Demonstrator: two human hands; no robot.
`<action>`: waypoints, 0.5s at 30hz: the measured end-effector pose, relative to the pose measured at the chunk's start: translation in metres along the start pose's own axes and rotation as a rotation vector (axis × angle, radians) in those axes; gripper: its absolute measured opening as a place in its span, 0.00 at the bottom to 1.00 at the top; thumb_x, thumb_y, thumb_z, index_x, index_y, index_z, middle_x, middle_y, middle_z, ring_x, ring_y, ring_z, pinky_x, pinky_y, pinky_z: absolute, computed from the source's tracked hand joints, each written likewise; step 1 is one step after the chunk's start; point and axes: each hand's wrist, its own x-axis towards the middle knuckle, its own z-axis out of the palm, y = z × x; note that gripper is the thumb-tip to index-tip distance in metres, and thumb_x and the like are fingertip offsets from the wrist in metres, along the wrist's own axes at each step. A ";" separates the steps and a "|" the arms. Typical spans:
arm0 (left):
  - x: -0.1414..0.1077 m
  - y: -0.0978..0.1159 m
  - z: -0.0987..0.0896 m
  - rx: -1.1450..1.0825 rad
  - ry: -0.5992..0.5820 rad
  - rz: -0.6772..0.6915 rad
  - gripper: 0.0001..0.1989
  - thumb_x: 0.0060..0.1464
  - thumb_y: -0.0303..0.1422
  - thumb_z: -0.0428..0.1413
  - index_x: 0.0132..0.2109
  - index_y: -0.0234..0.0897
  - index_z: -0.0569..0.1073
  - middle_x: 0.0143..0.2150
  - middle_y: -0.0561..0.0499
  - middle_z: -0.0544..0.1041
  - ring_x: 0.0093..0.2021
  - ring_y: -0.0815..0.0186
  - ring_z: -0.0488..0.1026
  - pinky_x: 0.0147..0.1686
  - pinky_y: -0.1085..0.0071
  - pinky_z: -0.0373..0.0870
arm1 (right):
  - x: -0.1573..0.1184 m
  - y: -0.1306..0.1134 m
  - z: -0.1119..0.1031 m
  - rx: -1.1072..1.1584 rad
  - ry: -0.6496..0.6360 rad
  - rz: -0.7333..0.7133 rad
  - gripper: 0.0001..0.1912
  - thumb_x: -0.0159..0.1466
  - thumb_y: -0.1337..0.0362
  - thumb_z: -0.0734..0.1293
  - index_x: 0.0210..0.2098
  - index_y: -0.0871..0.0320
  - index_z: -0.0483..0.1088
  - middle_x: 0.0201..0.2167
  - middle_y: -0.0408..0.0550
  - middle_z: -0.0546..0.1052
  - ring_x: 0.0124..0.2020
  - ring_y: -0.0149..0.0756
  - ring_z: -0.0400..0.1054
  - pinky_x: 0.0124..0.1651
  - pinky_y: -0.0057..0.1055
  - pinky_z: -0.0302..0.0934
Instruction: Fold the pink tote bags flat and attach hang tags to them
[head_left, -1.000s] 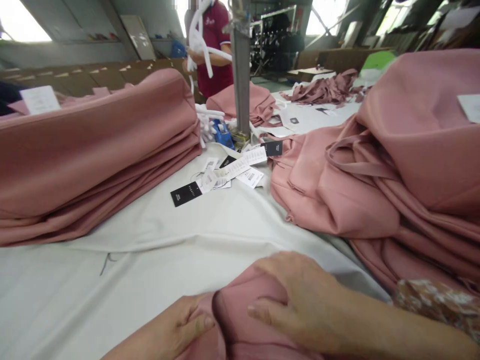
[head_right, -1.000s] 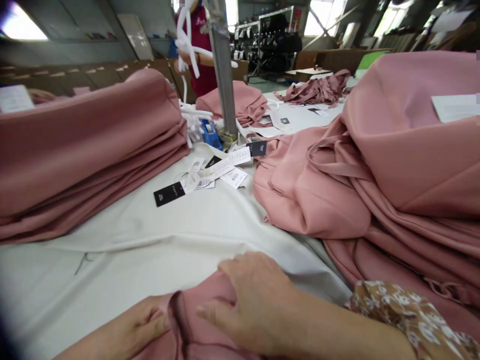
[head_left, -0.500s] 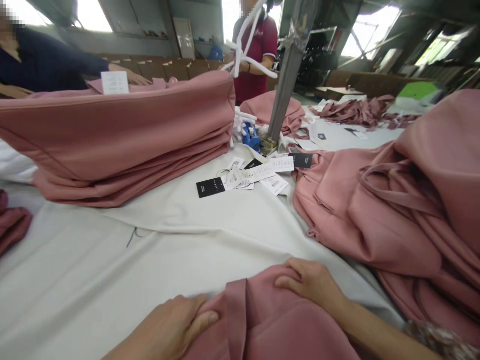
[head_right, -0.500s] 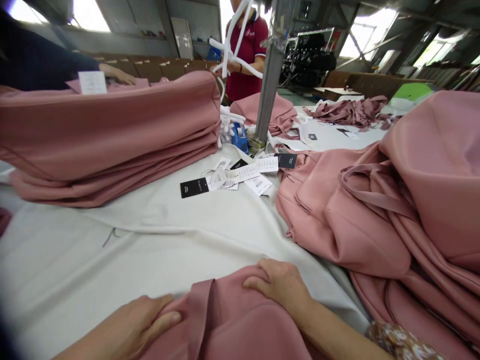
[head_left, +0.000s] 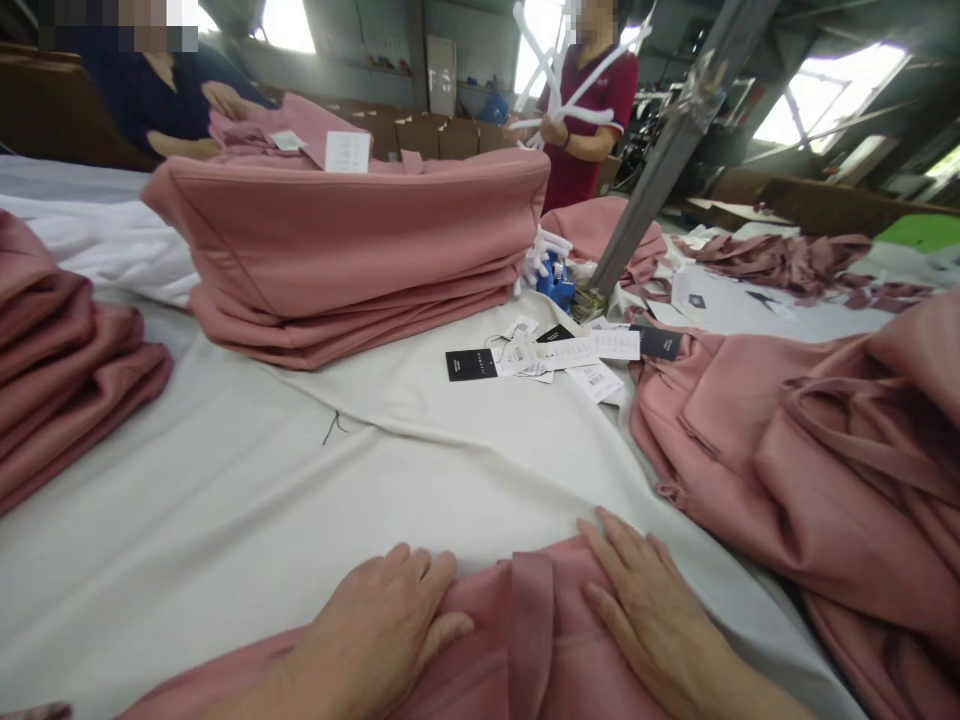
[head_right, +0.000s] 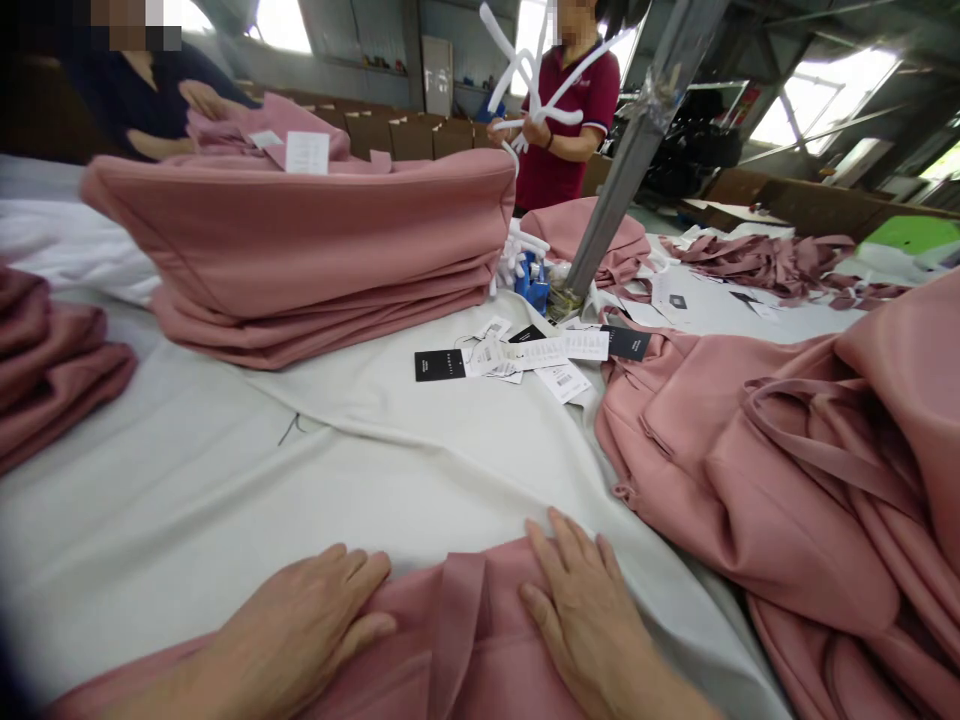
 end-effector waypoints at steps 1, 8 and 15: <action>-0.004 -0.005 0.001 0.015 0.022 -0.002 0.15 0.62 0.45 0.46 0.44 0.43 0.72 0.41 0.45 0.77 0.43 0.48 0.73 0.42 0.51 0.67 | 0.001 0.004 0.015 -0.028 0.000 0.039 0.27 0.69 0.52 0.53 0.63 0.57 0.59 0.62 0.59 0.64 0.61 0.56 0.59 0.56 0.61 0.59; -0.004 -0.041 -0.010 -0.232 -0.188 0.008 0.29 0.55 0.60 0.44 0.39 0.39 0.72 0.37 0.46 0.77 0.35 0.54 0.73 0.33 0.64 0.65 | 0.003 0.024 0.034 0.046 0.098 0.098 0.29 0.67 0.48 0.57 0.61 0.60 0.61 0.53 0.57 0.72 0.52 0.50 0.67 0.53 0.50 0.62; -0.032 -0.049 -0.024 -0.339 -0.093 0.030 0.24 0.58 0.54 0.44 0.42 0.43 0.76 0.42 0.47 0.78 0.39 0.57 0.73 0.41 0.66 0.66 | 0.030 0.017 -0.032 0.368 -0.200 0.263 0.22 0.66 0.46 0.54 0.34 0.54 0.69 0.34 0.47 0.74 0.37 0.42 0.67 0.41 0.38 0.58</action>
